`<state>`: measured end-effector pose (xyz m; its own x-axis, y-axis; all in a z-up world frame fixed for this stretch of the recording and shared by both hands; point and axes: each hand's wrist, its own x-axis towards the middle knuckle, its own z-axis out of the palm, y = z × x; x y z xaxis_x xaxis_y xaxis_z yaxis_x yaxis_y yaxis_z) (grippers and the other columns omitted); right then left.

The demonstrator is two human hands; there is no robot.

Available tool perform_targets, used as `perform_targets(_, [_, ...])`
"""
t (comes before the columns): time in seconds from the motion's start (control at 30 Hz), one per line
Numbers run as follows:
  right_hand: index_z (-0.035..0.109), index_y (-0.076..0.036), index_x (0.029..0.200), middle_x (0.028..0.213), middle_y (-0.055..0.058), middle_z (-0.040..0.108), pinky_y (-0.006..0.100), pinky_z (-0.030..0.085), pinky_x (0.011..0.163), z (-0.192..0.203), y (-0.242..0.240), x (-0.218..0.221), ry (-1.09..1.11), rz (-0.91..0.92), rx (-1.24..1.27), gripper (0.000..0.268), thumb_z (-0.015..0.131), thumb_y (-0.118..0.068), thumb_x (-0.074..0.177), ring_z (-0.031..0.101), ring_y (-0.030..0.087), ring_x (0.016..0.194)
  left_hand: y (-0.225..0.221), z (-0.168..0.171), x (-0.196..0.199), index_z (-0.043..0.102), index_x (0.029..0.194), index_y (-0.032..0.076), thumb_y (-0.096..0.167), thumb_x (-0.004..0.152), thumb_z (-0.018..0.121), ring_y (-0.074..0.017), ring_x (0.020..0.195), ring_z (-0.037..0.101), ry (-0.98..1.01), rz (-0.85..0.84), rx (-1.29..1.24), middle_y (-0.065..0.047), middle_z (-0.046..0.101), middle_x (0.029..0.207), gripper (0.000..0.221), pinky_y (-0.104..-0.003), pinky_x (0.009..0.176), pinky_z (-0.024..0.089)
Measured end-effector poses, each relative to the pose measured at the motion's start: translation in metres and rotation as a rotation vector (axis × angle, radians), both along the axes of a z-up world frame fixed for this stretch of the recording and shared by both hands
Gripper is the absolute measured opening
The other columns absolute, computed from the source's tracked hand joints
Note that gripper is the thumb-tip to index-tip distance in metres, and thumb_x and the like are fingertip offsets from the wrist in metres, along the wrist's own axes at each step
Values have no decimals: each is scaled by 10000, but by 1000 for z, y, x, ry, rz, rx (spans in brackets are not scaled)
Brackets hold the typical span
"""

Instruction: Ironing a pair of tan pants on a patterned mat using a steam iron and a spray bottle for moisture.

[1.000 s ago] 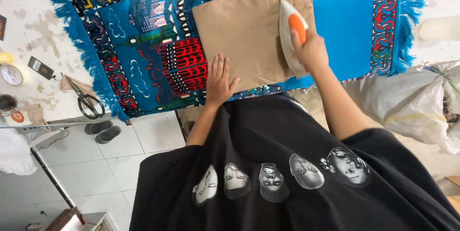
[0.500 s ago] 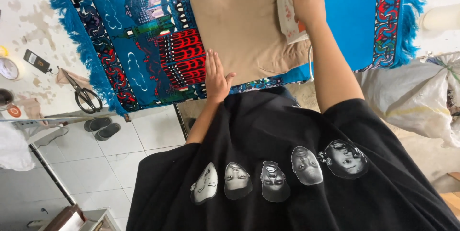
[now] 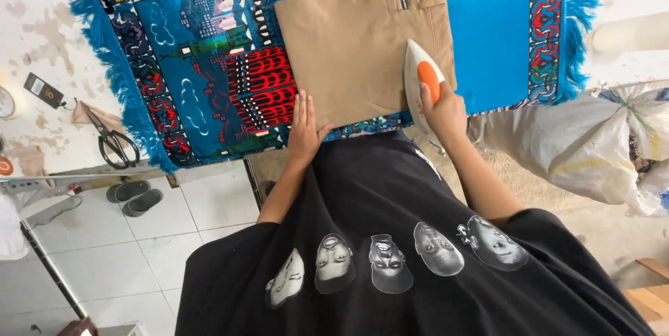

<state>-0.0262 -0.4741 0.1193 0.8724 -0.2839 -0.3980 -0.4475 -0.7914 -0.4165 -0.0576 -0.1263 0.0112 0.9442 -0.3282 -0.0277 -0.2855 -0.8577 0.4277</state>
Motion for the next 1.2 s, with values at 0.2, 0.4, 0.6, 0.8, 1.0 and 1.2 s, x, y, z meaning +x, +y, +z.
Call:
perform_targets(0.2, [486,-106,854,701,88,559,431,342,451,-20,-16,126,-230,-90,-11,527,491,-565,1113,475,256,551,2,5,2,204,1605,-66,534,1029,598,-394,1584,188,-7,-19,-81,-237,188,1689,920,-462,1311,221])
perform_targets(0.4, [487,-122,942,685,30,557,303,402,402,28,-32,154,-58,-115,258,500,421,-590,1106,598,196,414,7,33,3,172,1607,-80,347,1115,425,-416,1587,151,53,-74,-97,-262,141,1692,699,-489,1318,197])
perform_targets(0.6, [692,-44,1064,802,264,684,587,538,665,-39,-63,17,-83,-66,29,545,575,-575,1092,700,495,844,5,8,0,148,1625,-56,359,1063,484,-403,1583,95,54,-38,-112,-270,71,1705,775,-478,1296,126])
perform_targets(0.8, [666,-24,951,742,231,672,492,560,629,-17,-40,31,-161,-45,-35,541,562,-531,1109,714,435,750,4,9,0,142,1635,-29,413,1049,502,-369,1592,70,109,-19,-98,-231,44,1720,817,-459,1299,104])
perform_targets(1.0, [666,-73,987,549,74,633,332,540,385,-3,-36,130,-110,0,103,513,521,-555,1082,656,225,423,0,10,-2,147,1647,10,486,1024,559,-332,1600,72,92,15,-77,-189,50,1731,886,-433,1304,85])
perform_targets(1.2, [669,-41,965,669,229,664,530,565,615,-10,-51,95,-103,41,17,591,555,-609,1082,723,440,713,3,13,-2,111,1657,31,508,1048,514,-311,1604,33,170,19,-53,-159,9,1740,872,-421,1308,69])
